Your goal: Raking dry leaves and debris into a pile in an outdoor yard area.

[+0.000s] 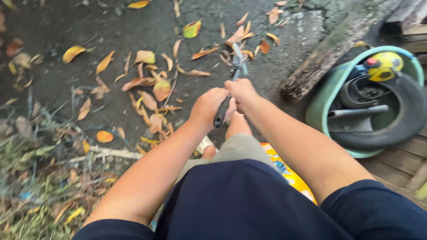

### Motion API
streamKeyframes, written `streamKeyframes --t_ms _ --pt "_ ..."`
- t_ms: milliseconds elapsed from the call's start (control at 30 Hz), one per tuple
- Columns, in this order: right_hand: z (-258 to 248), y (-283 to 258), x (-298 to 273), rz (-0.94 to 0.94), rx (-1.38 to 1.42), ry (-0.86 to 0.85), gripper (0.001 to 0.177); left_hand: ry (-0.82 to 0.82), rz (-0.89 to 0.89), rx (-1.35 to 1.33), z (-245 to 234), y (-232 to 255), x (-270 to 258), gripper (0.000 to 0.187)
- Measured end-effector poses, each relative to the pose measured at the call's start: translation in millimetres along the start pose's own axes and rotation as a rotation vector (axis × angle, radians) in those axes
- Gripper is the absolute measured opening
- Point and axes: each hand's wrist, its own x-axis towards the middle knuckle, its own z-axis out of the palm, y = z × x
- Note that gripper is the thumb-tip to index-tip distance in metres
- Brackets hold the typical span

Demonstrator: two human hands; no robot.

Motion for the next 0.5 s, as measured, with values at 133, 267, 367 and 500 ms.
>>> streamKeyframes --t_ms 133,267,367,500 --pt "-76 -21 75 -0.044 0.089 0.067 0.008 -0.021 0.021 -0.032 84 -15 76 0.022" --pt "-140 -48 143 0.025 0.146 0.119 0.007 -0.042 -0.027 -0.167 148 -24 148 0.021" --pt "-173 -61 190 0.049 0.129 0.161 0.009 -0.050 -0.027 -0.269 179 -29 190 0.023" --pt "-184 -76 224 0.119 0.110 0.135 0.013 -0.226 -0.199 -0.281 197 -42 222 0.023"
